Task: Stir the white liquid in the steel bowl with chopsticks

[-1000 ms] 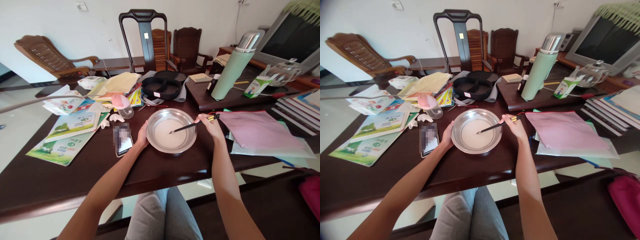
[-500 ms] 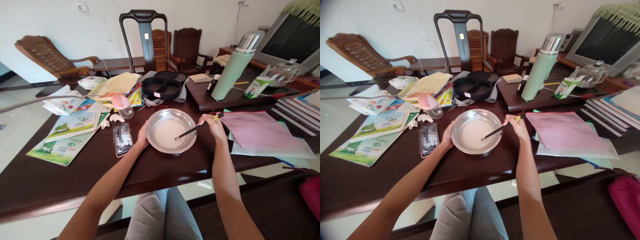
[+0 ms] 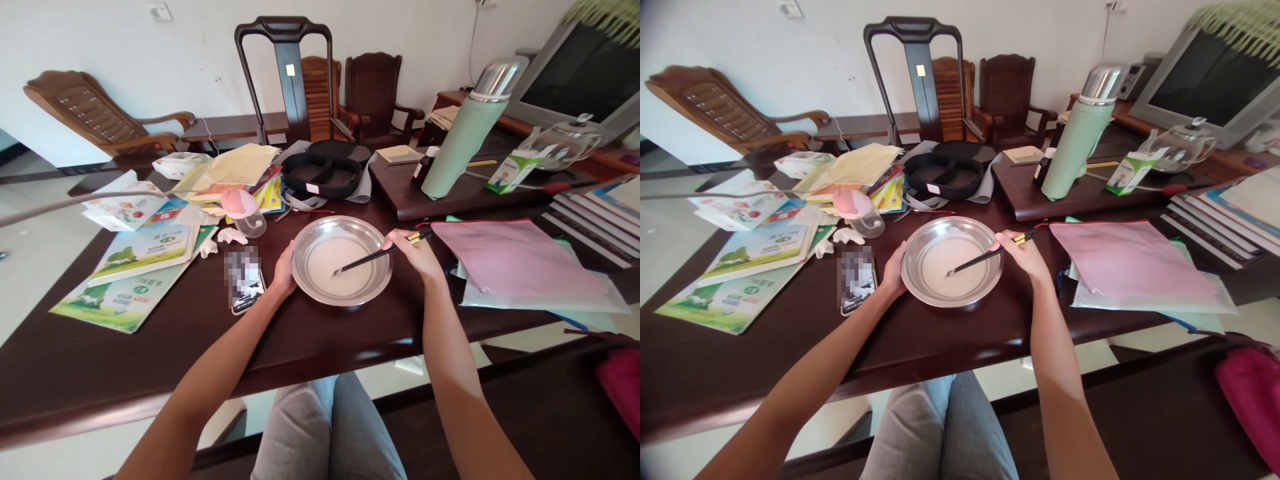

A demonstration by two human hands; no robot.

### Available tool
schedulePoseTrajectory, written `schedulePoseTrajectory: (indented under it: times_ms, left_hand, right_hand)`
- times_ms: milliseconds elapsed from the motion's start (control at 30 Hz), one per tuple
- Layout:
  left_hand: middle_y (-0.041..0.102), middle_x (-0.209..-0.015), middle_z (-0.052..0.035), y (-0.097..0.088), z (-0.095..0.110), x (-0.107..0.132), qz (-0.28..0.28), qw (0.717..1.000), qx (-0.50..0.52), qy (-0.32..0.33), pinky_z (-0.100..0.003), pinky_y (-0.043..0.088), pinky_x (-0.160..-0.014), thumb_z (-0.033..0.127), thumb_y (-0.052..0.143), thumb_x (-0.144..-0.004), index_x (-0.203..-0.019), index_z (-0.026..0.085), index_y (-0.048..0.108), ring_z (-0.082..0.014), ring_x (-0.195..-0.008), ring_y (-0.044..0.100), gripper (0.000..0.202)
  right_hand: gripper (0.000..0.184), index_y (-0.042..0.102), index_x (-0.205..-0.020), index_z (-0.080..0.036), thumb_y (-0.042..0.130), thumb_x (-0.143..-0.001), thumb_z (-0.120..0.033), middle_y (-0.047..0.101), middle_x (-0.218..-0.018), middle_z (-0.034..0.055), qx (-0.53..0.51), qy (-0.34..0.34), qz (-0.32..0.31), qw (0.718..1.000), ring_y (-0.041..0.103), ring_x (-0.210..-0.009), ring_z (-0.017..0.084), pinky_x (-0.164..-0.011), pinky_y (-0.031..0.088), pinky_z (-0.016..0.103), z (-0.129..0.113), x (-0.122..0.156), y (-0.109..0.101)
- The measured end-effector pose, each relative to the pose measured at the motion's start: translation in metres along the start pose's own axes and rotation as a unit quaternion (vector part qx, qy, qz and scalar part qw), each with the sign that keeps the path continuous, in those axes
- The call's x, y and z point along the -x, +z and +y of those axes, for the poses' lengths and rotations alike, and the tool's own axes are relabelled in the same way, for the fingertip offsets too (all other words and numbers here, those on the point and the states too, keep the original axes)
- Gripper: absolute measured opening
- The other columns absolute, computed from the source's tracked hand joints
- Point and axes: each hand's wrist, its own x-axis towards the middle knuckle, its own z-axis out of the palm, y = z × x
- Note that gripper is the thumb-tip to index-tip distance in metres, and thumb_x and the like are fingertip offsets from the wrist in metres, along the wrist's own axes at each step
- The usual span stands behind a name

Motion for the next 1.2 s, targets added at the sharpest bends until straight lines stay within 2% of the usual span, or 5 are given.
schedulePoseTrajectory:
  times_ms: [167, 333, 533, 1033, 1200]
  left_hand:
    - [0.083, -0.082, -0.0065, 0.0010, 0.0010, 0.0010, 0.003, 1.000, -0.003, -0.010, -0.042, 0.063, -0.108, 0.049, 0.087, -0.090, -0.093, 0.018, 0.081, -0.0327, -0.109, 0.083, 0.031]
    - [0.083, -0.081, -0.0054, 0.0004, 0.0011, 0.0010, -0.001, 1.000, -0.005, -0.005, -0.042, 0.064, -0.104, 0.052, 0.089, -0.087, -0.094, 0.019, 0.081, -0.0318, -0.106, 0.083, 0.034]
    - [0.083, -0.082, -0.0052, -0.0005, -0.0010, -0.0008, 0.008, 1.000, -0.008, 0.000, -0.041, 0.064, -0.102, 0.053, 0.090, -0.086, -0.094, 0.019, 0.082, -0.0305, -0.100, 0.082, 0.036]
    - [0.082, -0.081, -0.0059, 0.0042, 0.0035, 0.0045, 0.010, 1.000, 0.001, -0.008, -0.040, 0.062, -0.105, 0.048, 0.089, -0.089, -0.089, 0.018, 0.081, -0.0313, -0.105, 0.082, 0.031]
    - [0.082, -0.080, -0.0041, 0.0046, 0.0065, 0.0072, 0.014, 1.000, 0.006, -0.023, -0.034, 0.061, -0.100, 0.035, 0.066, -0.108, -0.088, 0.016, 0.081, -0.0233, -0.094, 0.080, 0.031]
  right_hand:
    - [0.065, 0.070, -0.057, -0.028, 0.074, -0.085, -0.087, 0.074, -0.064, 0.0025, -0.018, 0.006, 0.083, 0.996, 0.075, -0.072, 0.027, -0.087, 0.061, 0.043, 0.0033, -0.0013, -0.0045]
    - [0.064, 0.074, -0.060, -0.027, 0.077, -0.083, -0.087, 0.077, -0.068, 0.0037, -0.009, 0.008, 0.013, 1.000, 0.077, -0.075, 0.027, -0.088, 0.062, 0.042, 0.0003, -0.0004, -0.0011]
    - [0.063, 0.070, -0.058, -0.028, 0.074, -0.088, -0.083, 0.074, -0.063, 0.0027, -0.018, 0.007, 0.085, 0.996, 0.075, -0.070, 0.027, -0.085, 0.063, 0.043, 0.0015, -0.0012, -0.0052]
    - [0.063, 0.072, -0.061, -0.028, 0.076, -0.086, -0.085, 0.077, -0.068, 0.0037, -0.014, 0.006, 0.034, 0.999, 0.078, -0.078, 0.028, -0.089, 0.062, 0.043, 0.0032, -0.0007, -0.0009]
    - [0.063, 0.074, -0.064, -0.027, 0.075, -0.087, -0.086, 0.080, -0.075, 0.0035, 0.002, 0.012, 0.053, 0.999, 0.078, -0.084, 0.026, -0.096, 0.058, 0.041, 0.0004, -0.0018, -0.0053]
